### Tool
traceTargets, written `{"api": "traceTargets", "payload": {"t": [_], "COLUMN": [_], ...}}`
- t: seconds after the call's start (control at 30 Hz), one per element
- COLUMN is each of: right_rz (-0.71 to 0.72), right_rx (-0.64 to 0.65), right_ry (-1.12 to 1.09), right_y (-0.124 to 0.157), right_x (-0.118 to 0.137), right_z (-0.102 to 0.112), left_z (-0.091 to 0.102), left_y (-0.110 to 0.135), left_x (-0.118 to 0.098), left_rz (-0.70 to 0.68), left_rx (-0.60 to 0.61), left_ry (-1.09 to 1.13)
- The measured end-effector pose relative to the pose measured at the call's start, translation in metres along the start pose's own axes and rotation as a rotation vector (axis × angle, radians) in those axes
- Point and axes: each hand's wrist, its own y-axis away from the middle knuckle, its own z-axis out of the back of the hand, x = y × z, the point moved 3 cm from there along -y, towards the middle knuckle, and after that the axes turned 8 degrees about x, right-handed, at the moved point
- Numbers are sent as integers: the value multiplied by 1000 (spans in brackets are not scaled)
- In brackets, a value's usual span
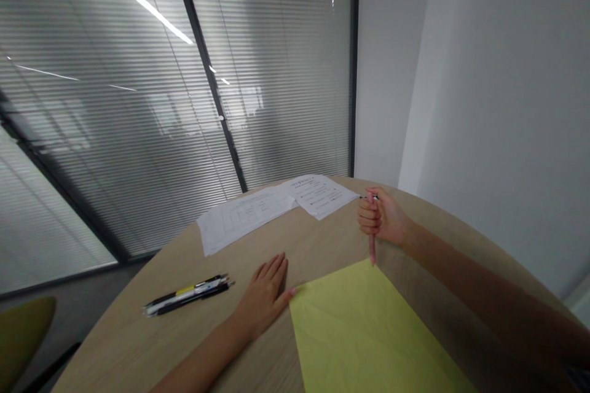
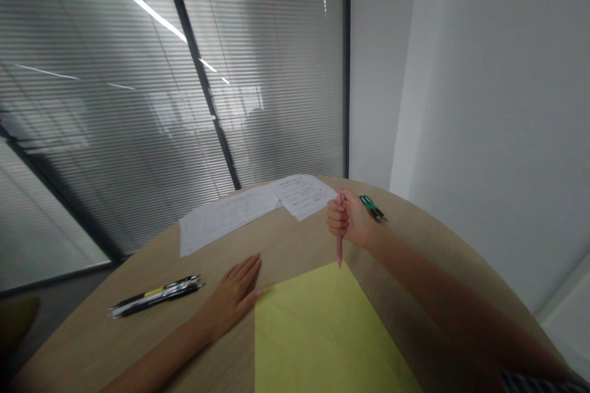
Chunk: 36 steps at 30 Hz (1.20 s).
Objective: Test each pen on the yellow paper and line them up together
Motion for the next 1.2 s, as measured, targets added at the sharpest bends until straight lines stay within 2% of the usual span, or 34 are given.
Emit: {"api": "traceTargets", "payload": {"t": [0.6, 0.93, 1.1, 1.2], "right_rz": [25, 126, 188, 134], "right_rx": [-63, -133, -197, -215], "right_ry": [35, 336, 360, 463], "right_y": [-1, 1, -1, -3], "right_x": [-1, -2, -3, -9], "right_z": [-3, -18, -18, -17], "left_z": [-1, 4, 2, 2], "left_y": [-1, 2, 2, 1], "left_x": [0, -6, -5, -6], "left_rz": [-17, -20, -14, -16], "left_rx": [-35, -32, -38, -28], "left_ry": [-3, -1, -2, 2]}}
